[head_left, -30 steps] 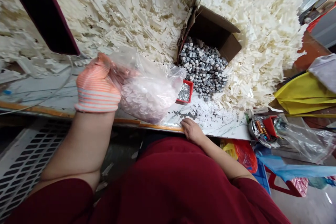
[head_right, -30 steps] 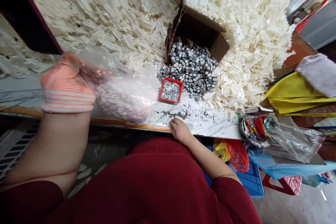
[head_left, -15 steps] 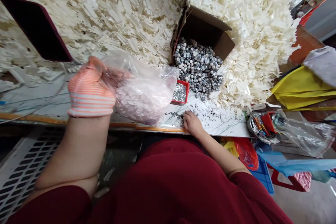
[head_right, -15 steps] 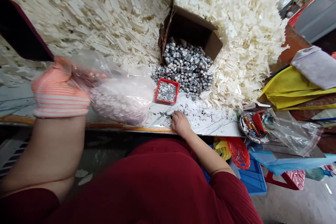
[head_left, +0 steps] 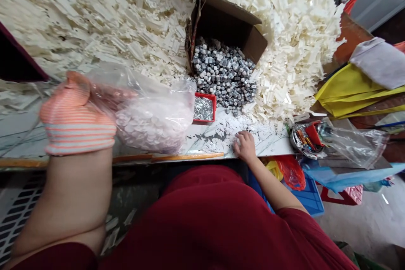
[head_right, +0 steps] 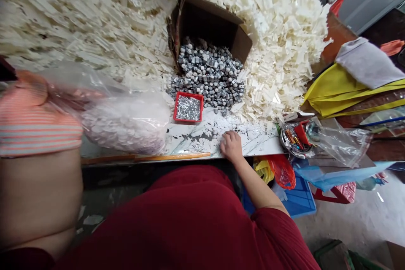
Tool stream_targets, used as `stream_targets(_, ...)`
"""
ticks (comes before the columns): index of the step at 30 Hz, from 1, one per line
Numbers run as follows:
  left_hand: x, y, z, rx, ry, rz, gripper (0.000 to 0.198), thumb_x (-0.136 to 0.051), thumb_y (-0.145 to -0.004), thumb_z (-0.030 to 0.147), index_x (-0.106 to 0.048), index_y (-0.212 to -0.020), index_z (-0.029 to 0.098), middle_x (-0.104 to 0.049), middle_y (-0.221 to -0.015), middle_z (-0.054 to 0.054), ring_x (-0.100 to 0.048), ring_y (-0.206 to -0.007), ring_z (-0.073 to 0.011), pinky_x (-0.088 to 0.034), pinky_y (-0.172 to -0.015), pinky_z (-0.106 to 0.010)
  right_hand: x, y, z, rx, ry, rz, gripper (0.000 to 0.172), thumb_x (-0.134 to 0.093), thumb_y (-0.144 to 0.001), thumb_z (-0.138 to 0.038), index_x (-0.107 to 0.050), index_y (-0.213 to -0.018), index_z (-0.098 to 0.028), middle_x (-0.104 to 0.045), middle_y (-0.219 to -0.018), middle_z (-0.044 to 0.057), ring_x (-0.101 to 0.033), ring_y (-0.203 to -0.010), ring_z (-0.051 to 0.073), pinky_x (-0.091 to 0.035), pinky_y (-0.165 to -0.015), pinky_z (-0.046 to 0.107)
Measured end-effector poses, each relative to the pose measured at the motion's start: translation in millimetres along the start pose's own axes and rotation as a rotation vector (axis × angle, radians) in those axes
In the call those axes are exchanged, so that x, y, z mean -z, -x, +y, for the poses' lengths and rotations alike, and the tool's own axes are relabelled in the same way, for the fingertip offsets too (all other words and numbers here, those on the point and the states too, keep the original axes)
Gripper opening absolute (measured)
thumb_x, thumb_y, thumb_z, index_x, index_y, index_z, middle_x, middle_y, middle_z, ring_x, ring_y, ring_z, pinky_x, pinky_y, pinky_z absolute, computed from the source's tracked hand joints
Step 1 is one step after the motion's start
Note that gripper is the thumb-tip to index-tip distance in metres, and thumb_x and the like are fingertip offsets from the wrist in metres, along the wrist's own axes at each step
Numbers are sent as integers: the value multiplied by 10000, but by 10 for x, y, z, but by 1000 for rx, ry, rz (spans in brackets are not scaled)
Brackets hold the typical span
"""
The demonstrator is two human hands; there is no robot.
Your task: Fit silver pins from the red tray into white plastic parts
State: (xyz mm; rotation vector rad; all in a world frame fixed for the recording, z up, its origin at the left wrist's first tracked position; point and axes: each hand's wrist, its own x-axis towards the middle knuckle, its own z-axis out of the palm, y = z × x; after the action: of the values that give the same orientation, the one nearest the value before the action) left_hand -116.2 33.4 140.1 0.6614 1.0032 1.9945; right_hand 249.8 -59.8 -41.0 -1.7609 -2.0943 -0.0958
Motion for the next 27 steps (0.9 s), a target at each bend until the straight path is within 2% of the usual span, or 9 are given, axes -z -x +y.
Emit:
stream_targets(3,-5,8,-39,-40,-39,4,303,-605,-834,295,-424,-639,149,-542,-660,61,-613,-660,-109,-534,-886,-501,-138,23,-107,162,4,-124,338,-557,-883,-383,-630,-1144,-181,-590,-1255,130,-408,-1289,294,-294,-1085,477)
stream_targets(6,10,1,-75,-72,-98,57,345,-614,-826,337,-404,-620,156,-509,-593,68,-604,-589,-103,-561,-824,-479,-279,-81,-157,243,15,-166,291,-528,-911,-371,-645,-1121,-207,-588,-1281,109,-397,-1308,275,-252,-1104,469)
stream_targets(10,2,7,-52,-67,-97,84,309,-654,-785,336,-467,-635,141,-528,-581,49,-599,-552,-111,-588,-747,-428,-310,-299,10,190,43,-155,217,-495,-924,-275,-679,-1006,-193,-605,-1253,117,-412,-1292,271,-259,-1096,467)
stream_targets(13,-26,5,-33,-97,-100,126,313,-653,-775,330,-462,-607,147,-527,-556,43,-582,-517,-110,-594,-703,-414,-296,-454,77,140,64,-129,236,-473,-932,-258,-671,-1034,-179,-606,-1258,131,-415,-1293,274,-252,-1101,476)
stream_targets(18,-38,-30,-74,-102,-110,122,409,-632,-760,286,-330,-506,181,-446,-444,59,-556,-445,-113,-595,-652,-416,-443,-758,-198,273,84,-198,362,-413,-960,-291,-563,-1271,-183,-505,-1420,115,-333,-1381,295,-206,-1132,525)
stream_targets(20,-30,-9,-75,-76,-108,116,405,-634,-752,263,-332,-497,176,-474,-452,49,-575,-463,-125,-593,-670,-432,-523,-882,-292,284,98,-263,407,-409,-958,-280,-508,-1339,-177,-469,-1456,119,-333,-1386,312,-217,-1127,548)
stream_targets(23,-34,84,-24,-55,-68,99,316,-636,-786,273,-456,-565,137,-574,-583,31,-638,-607,-145,-571,-766,-455,-570,-1006,-274,227,133,-336,423,-394,-947,-203,-494,-1354,-150,-460,-1461,143,-350,-1379,323,-236,-1118,565)
stream_targets(25,-61,153,29,-48,-50,62,271,-639,-798,284,-507,-623,125,-607,-668,34,-652,-700,-152,-550,-819,-464,-536,-1033,-191,179,166,-344,411,-371,-942,-158,-519,-1322,-115,-481,-1437,167,-359,-1376,332,-238,-1116,571)
stream_targets(27,-103,186,72,-43,-51,47,294,-640,-792,300,-488,-602,134,-611,-679,32,-645,-722,-153,-550,-832,-462,-456,-1017,-119,127,181,-317,384,-356,-943,-145,-558,-1263,-83,-521,-1389,189,-366,-1370,345,-233,-1115,581)
